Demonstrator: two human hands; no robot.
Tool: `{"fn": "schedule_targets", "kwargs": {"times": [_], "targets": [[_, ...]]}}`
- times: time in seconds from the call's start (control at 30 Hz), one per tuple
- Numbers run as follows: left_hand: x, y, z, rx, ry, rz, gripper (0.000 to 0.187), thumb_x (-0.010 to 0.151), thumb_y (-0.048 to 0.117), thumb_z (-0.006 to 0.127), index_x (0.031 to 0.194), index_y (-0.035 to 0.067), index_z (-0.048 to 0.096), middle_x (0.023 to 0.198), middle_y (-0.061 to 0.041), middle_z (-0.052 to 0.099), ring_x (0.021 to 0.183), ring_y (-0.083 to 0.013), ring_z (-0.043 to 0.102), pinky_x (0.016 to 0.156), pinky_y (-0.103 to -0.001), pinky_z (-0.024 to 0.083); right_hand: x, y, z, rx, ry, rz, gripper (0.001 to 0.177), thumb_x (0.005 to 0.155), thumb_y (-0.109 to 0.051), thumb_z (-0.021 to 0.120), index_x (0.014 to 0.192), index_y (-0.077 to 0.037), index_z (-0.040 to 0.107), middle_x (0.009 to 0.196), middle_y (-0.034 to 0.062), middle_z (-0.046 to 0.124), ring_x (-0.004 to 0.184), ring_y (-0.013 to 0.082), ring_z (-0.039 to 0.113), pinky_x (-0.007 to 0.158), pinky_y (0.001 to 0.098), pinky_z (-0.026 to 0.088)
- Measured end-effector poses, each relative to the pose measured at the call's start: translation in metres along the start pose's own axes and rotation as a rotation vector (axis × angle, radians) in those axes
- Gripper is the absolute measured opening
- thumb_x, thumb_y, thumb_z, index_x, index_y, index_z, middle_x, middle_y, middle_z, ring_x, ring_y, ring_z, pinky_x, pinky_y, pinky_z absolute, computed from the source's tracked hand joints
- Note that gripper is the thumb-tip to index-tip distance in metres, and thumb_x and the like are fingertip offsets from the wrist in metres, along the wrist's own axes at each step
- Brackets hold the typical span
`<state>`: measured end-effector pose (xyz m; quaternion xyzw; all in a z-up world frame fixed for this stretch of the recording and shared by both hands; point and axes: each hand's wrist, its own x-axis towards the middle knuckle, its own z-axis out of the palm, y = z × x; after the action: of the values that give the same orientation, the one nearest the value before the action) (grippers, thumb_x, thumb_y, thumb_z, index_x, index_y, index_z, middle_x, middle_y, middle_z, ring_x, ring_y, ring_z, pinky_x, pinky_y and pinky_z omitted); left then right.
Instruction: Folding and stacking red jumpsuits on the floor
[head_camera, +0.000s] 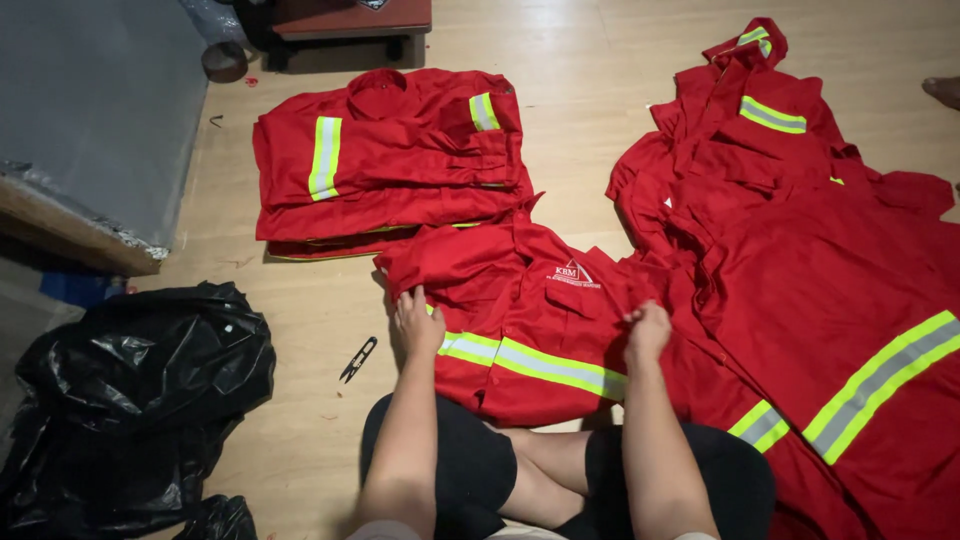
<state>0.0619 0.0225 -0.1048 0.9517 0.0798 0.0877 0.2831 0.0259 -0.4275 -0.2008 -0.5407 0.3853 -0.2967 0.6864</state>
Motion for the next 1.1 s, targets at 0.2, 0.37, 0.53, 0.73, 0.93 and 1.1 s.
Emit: {"fn": "schedule_targets", "kwargs": {"times": [0.2,0.37,0.53,0.73,0.93,1.1], "targets": [[0.009,-0.033,0.025,-0.047,0.364,-0.031,0.030,0.078,0.020,0.076,0.108,0.022,0.076,0.112,-0.002,0.061,0.106,-0.0294,0.064,0.090,-0.044,0.053,0.000,-0.017,-0.033,-0.873,0.026,-0.077,0.047,0.079,-0.062,0.087,0.100,-0.022,0.076,0.099,0.0052,0.074,0.104,0.0273,0.069,0.085,0.0374,0.055],[0.017,-0.030,-0.010,-0.048,0.243,-0.306,0.068,0.077,0.038,0.081,0.139,0.025,0.055,0.130,-0.011,0.054,0.123,-0.0380,0.054,0.102,-0.051,0.045,-0.066,-0.069,-0.007,-1.028,-0.424,0.081,0.077,0.070,-0.059,0.089,0.118,0.000,0.075,0.117,0.0264,0.072,0.118,0.0429,0.065,0.098,0.0509,0.053],[0.046,-0.099,0.057,-0.172,0.016,-0.541,0.023,0.095,0.046,0.059,0.113,0.044,0.072,0.115,0.004,0.074,0.116,-0.0267,0.068,0.098,-0.041,0.054,-0.095,-0.137,0.004,-0.766,-0.543,0.044,0.033,0.084,-0.032,0.086,0.100,-0.004,0.080,0.088,0.0228,0.075,0.092,0.0369,0.071,0.081,0.0486,0.056],[0.081,-0.057,-0.013,-0.765,0.545,-0.468,0.021,0.100,0.014,0.054,0.117,0.008,0.065,0.116,-0.023,0.067,0.119,-0.0430,0.061,0.103,-0.047,0.047,-0.006,-0.150,-0.027,-0.743,-0.349,-0.422,0.026,0.097,-0.023,0.078,0.117,-0.006,0.077,0.111,0.0270,0.072,0.110,0.0450,0.065,0.088,0.0525,0.053],[0.122,-0.004,-0.142,-0.197,0.465,0.336,0.016,0.099,0.018,0.064,0.107,0.013,0.077,0.105,-0.008,0.075,0.092,-0.0290,0.070,0.077,-0.043,0.054,0.043,-0.211,-0.036,-0.590,-0.136,-0.970,0.025,0.096,-0.016,0.096,0.103,0.000,0.078,0.091,0.0095,0.072,0.080,0.0178,0.063,0.077,0.0320,0.052],[0.107,0.033,-0.109,0.123,0.445,0.142,0.060,0.083,0.026,0.083,0.138,0.016,0.063,0.144,-0.015,0.050,0.125,-0.0408,0.052,0.095,-0.056,0.049,0.066,-0.176,-0.034,-1.017,-0.172,-0.546,0.058,0.083,-0.026,0.091,0.137,-0.016,0.070,0.116,0.0225,0.071,0.111,0.0422,0.067,0.089,0.0516,0.055]]}}
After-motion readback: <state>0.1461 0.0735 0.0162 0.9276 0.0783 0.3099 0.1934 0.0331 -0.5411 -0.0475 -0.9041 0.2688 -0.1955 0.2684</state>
